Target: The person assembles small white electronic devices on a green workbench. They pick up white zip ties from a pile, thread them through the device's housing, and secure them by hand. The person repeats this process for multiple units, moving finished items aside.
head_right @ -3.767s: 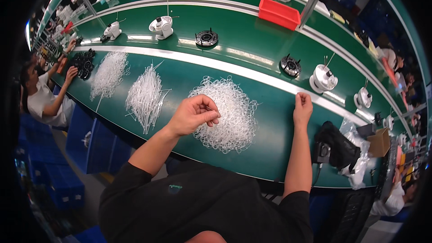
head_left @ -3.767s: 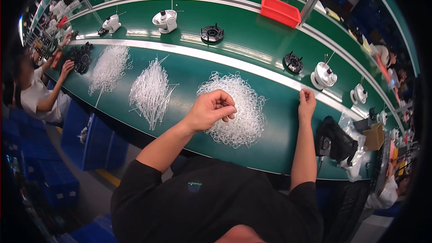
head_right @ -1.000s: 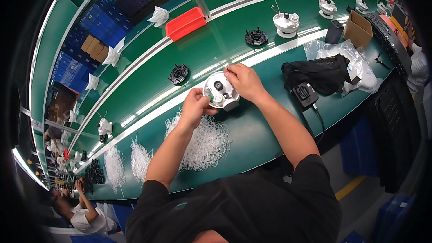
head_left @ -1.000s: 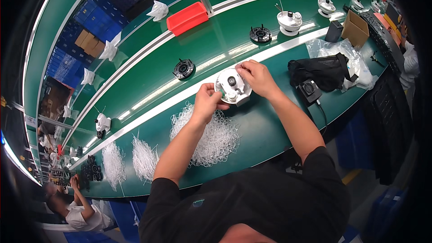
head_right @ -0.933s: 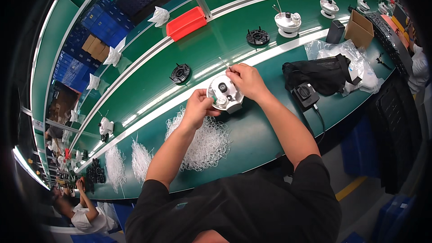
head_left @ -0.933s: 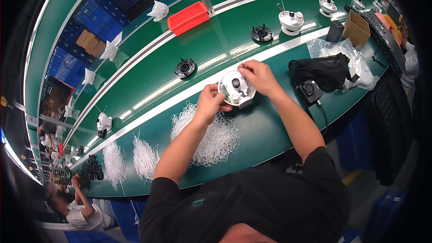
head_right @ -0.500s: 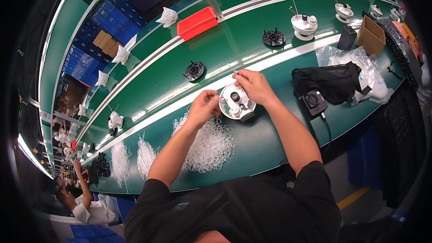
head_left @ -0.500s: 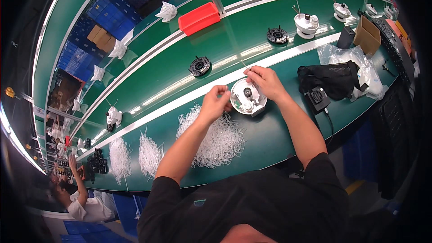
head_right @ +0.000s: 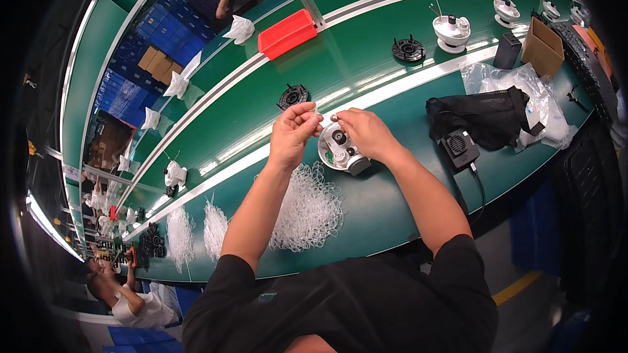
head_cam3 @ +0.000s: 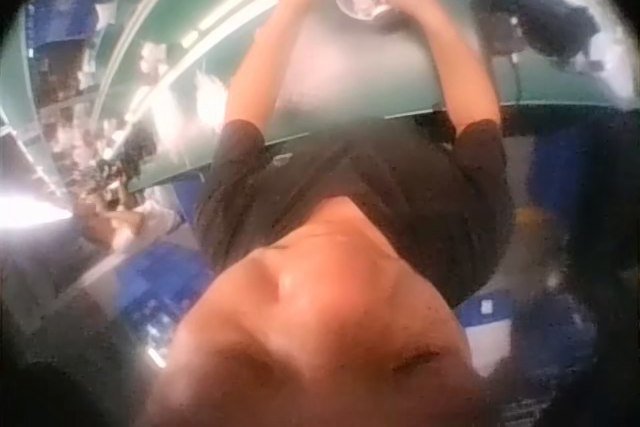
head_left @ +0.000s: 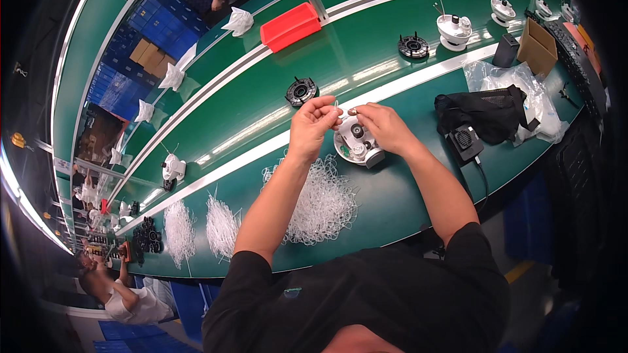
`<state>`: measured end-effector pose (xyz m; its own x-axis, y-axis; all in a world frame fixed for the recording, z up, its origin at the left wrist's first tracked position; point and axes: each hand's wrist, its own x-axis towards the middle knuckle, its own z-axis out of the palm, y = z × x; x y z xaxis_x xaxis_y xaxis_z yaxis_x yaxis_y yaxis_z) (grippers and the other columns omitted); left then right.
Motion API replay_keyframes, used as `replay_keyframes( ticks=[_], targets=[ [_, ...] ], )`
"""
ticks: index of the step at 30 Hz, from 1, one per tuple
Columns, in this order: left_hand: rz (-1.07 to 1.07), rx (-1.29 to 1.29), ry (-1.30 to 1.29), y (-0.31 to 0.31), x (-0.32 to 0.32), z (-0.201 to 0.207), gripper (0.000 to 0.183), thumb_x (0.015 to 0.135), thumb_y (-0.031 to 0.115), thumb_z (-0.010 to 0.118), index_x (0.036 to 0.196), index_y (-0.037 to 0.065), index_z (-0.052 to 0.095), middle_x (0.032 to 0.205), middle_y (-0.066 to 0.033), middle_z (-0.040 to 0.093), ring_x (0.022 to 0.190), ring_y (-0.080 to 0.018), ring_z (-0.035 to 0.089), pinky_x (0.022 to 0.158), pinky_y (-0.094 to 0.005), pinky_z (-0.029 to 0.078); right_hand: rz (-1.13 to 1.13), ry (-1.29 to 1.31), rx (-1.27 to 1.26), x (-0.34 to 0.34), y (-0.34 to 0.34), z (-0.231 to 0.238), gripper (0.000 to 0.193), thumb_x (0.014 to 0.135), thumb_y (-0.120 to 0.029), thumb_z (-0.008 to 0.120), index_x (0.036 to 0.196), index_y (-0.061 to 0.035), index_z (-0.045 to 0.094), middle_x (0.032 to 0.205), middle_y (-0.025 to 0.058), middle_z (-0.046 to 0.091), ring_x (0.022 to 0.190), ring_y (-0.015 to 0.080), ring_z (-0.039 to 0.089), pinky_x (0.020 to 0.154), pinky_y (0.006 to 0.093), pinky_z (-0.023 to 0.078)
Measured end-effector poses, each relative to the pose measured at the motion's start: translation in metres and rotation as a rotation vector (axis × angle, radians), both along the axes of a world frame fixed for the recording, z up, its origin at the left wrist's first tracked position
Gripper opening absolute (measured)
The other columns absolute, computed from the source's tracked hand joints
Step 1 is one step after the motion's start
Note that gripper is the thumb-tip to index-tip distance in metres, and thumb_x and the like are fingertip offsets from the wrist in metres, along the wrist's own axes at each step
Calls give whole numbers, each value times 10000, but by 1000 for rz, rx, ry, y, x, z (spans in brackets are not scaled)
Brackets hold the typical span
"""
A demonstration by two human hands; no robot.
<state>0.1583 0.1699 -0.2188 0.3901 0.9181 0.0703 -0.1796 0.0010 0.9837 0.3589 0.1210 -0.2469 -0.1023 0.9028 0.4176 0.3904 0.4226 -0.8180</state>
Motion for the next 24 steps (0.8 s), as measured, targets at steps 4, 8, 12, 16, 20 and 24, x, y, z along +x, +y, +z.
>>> replay_keyframes(
  ticks=[4, 8, 12, 16, 20, 24],
  targets=[
    [-99, -32, 84, 2, 5, 1, 259, 895, 35, 707, 1142, -17, 651, 961, -85, 706, 812, -132, 657, 723, -263, 538, 31, -4, 7, 1, -1, 3, 173, 951, -84, 542, 1062, 11, 634, 904, 175, 628, 829, 343, 617, 733, 393, 484],
    [-128, 52, 222, 0, 13, 1, 193, 890, 48, 718, 1074, -8, 699, 921, -52, 721, 772, -87, 640, 680, -240, 521, 58, -34, -27, 4, 0, 2, 180, 953, -96, 545, 1067, 9, 637, 912, 177, 630, 838, 348, 616, 741, 392, 486],
    [-88, 116, 365, 0, 20, 4, 154, 893, 66, 724, 1029, -5, 705, 864, -36, 723, 731, -69, 633, 644, -224, 506, 24, -18, 73, 4, 4, -6, 219, 957, -87, 541, 1124, 9, 644, 943, 144, 659, 837, 283, 639, 758, 357, 503],
    [-43, 180, 469, 2, 20, -4, 106, 893, 81, 728, 949, -8, 709, 808, -28, 717, 697, -55, 615, 598, -219, 490, 72, 277, -166, 4, -2, 3, 268, 940, -95, 564, 1181, 8, 621, 932, 134, 677, 839, 275, 666, 761, 366, 515],
    [-17, 327, 626, 8, 16, -10, 99, 874, 84, 743, 884, -6, 705, 797, -31, 712, 666, -47, 595, 557, -235, 476, 42, 280, -192, 4, 0, 2, 229, 923, -124, 609, 1100, 6, 672, 935, 115, 689, 840, 230, 664, 774, 330, 513],
    [-3, 564, 735, 8, 19, -16, 66, 816, 31, 732, 870, 8, 700, 785, -67, 676, 668, -154, 625, 610, -300, 494, -126, 270, 28, 6, 12, -14, 205, 926, -163, 615, 1004, -1, 713, 939, 103, 698, 893, 165, 647, 821, 292, 492]
  ],
)
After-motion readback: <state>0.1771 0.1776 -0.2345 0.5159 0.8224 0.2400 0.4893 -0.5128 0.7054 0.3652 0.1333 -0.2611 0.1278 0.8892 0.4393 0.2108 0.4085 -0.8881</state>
